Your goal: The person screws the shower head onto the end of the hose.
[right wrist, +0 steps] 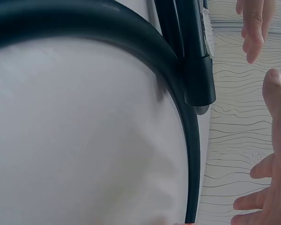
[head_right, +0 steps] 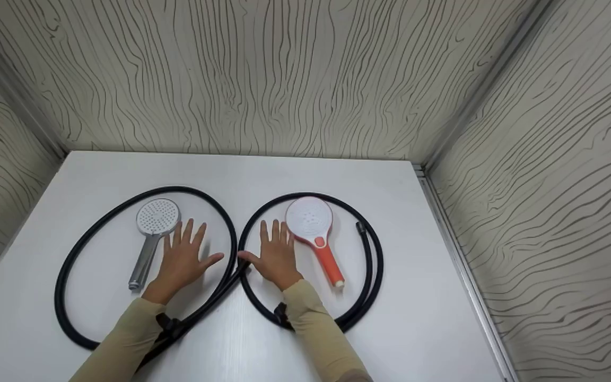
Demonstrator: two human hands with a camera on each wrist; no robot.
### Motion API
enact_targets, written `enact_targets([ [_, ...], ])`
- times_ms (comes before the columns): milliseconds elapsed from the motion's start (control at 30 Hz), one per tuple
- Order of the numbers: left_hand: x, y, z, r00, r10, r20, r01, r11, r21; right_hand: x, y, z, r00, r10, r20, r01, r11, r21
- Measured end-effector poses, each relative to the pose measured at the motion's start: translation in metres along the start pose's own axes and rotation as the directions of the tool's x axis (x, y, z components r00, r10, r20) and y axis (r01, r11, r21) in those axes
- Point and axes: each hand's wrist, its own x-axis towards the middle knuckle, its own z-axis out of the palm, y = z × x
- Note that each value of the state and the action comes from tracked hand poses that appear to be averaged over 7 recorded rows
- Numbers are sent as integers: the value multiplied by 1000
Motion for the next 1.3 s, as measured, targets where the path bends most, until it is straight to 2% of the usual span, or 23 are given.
enact_targets([
  [300,-1,-2,-3,1000,0,-22,0,1000,8,-1,-2,-1,1000,-8,-11,8,1000,-6],
  [767,-1,-14,-9,999,-43,-29,41,998,-55,-2,-13,-8,999,-27,-21,27,999,-22],
  [1133,0,-28,-19,996,-93,9,94,990,-107,-4,-17,-11,1000,-28,-9,28,1000,0],
  [1300,2,-32,-21,990,-128,63,136,979,-149,-4,-18,-11,1000,-22,11,22,1000,20],
])
